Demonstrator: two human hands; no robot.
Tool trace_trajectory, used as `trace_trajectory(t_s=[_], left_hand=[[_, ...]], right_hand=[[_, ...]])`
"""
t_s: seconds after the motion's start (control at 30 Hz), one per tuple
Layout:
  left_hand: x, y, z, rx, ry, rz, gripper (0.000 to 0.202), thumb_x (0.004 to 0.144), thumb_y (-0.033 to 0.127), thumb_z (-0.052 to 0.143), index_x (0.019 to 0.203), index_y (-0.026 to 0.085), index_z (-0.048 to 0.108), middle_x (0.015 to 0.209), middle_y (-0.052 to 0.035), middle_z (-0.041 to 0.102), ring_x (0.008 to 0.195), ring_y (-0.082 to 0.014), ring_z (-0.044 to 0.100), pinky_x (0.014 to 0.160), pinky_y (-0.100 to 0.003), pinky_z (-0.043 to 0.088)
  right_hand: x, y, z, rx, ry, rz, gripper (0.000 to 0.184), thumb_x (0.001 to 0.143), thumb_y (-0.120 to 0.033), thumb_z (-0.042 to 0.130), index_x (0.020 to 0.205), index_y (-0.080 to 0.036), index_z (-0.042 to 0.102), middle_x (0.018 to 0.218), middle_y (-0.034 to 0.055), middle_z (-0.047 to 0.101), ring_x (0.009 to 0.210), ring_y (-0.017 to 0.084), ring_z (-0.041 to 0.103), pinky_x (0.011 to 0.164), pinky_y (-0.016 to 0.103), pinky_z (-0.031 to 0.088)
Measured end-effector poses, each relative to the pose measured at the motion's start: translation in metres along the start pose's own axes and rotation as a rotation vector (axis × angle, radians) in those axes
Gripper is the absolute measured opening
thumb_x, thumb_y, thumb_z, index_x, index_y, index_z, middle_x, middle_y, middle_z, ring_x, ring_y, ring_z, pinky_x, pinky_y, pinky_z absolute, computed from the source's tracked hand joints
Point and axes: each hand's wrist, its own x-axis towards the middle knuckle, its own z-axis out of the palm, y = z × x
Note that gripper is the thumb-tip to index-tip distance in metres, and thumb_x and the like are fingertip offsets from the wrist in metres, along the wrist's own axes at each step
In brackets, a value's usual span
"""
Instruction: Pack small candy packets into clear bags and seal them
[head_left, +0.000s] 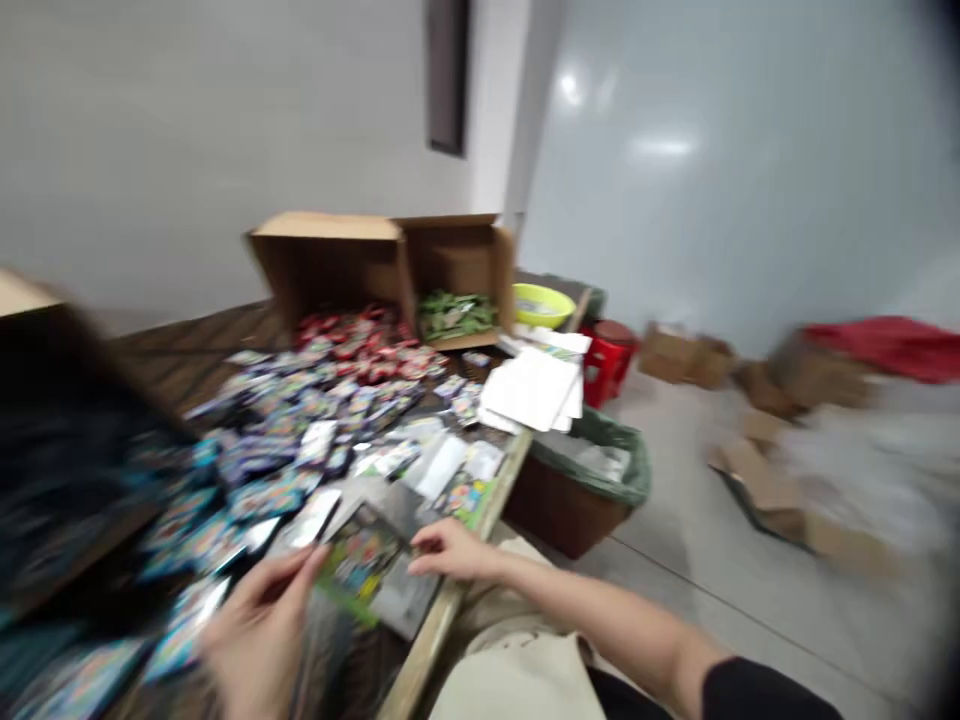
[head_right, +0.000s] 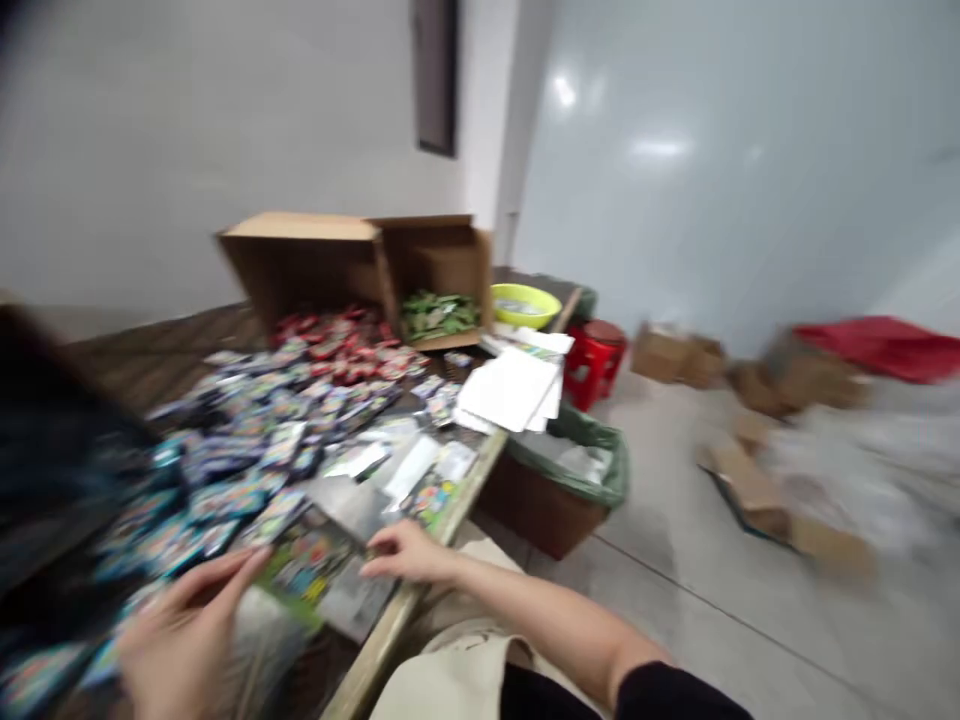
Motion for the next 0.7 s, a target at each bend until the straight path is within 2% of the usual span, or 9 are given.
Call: trace_trajectory(t_s=[0.07,0.17,0.23,0.3,0.4,0.5,0.57,0.63,0.7], left_hand=[[-0.001,-0.003,-0.01,-0.02,0.089,-0.025,0.022,0.06,0.033,0.073,0.069,0.014,0.068,0.069,-0.0022,0.067,0.065,-0.0178,0.062,0.067,-0.031,0.051],[-0.005,-0.001,-0.024,-0.016,0.314,-0.031,0.019,0.061,0.029,0.072,0.072,0.014,0.068,0.075,-0.0031,0.068,0.07,-0.0173,0.063,0.074,-0.031,0.051],[-0.01,0.0,-0.04,0.025,0.431,-0.102,0.023,0.059,0.03,0.073,0.075,0.014,0.068,0.076,-0.0029,0.068,0.069,-0.0169,0.063,0.073,-0.032,0.051],[-0.018,-0.005,-0.061,0.075,0.47,-0.219,0.031,0.057,0.034,0.074,0.079,0.014,0.068,0.074,-0.0028,0.069,0.066,-0.0174,0.063,0.071,-0.032,0.052],[-0.037,-0.022,-0.087,0.276,0.337,-0.371,0.038,0.055,0.042,0.072,0.081,0.015,0.067,0.072,-0.004,0.069,0.065,-0.0212,0.064,0.068,-0.035,0.053],[-0.058,-0.04,-0.09,0.63,0.143,-0.363,0.036,0.06,0.046,0.066,0.082,0.019,0.068,0.083,-0.0067,0.069,0.075,-0.0259,0.064,0.075,-0.04,0.05],[-0.068,-0.046,-0.074,0.729,0.019,-0.297,0.036,0.066,0.048,0.061,0.086,0.02,0.068,0.095,-0.0084,0.067,0.088,-0.0272,0.062,0.082,-0.041,0.048],[-0.073,-0.045,-0.047,0.73,-0.135,-0.216,0.04,0.068,0.048,0.061,0.095,0.02,0.066,0.108,-0.01,0.063,0.102,-0.0278,0.057,0.091,-0.042,0.043],[-0.072,-0.041,-0.018,0.757,-0.308,-0.121,0.056,0.063,0.048,0.067,0.112,0.023,0.059,0.125,-0.0109,0.052,0.117,-0.0305,0.046,0.1,-0.049,0.032]], right_hand=[[0.021,0.002,0.012,0.057,-0.025,0.002,0.037,0.065,-0.043,0.07,0.086,-0.013,0.066,0.07,-0.0013,0.061,0.063,0.013,0.054,0.062,0.025,0.043],[0.049,-0.01,0.021,0.117,-0.104,-0.087,0.035,0.074,-0.041,0.061,0.099,-0.016,0.065,0.088,0.0019,0.066,0.076,0.016,0.057,0.071,0.027,0.044],[0.068,-0.023,0.027,0.096,-0.188,-0.175,0.034,0.08,-0.039,0.054,0.103,-0.017,0.065,0.097,0.0027,0.066,0.084,0.017,0.058,0.076,0.028,0.044],[0.086,-0.035,0.033,0.002,-0.313,-0.236,0.034,0.084,-0.036,0.048,0.106,-0.016,0.065,0.096,0.0027,0.067,0.082,0.017,0.059,0.074,0.027,0.044],[0.104,-0.041,0.041,-0.212,-0.544,-0.329,0.031,0.085,-0.029,0.046,0.105,-0.016,0.065,0.09,0.0029,0.069,0.076,0.016,0.06,0.069,0.025,0.045],[0.109,-0.035,0.041,-0.341,-0.644,-0.434,0.026,0.078,-0.026,0.058,0.101,-0.017,0.067,0.094,0.0056,0.068,0.086,0.019,0.059,0.079,0.028,0.043],[0.111,-0.03,0.034,-0.357,-0.576,-0.498,0.029,0.074,-0.027,0.065,0.101,-0.019,0.067,0.101,0.0073,0.065,0.097,0.021,0.056,0.087,0.033,0.04],[0.114,-0.025,0.021,-0.323,-0.466,-0.53,0.026,0.075,-0.027,0.064,0.1,-0.02,0.067,0.104,0.0072,0.064,0.1,0.02,0.055,0.09,0.034,0.039],[0.118,-0.019,0.003,-0.265,-0.373,-0.484,0.02,0.078,-0.025,0.06,0.096,-0.02,0.067,0.099,0.0065,0.065,0.095,0.018,0.057,0.088,0.033,0.041]])
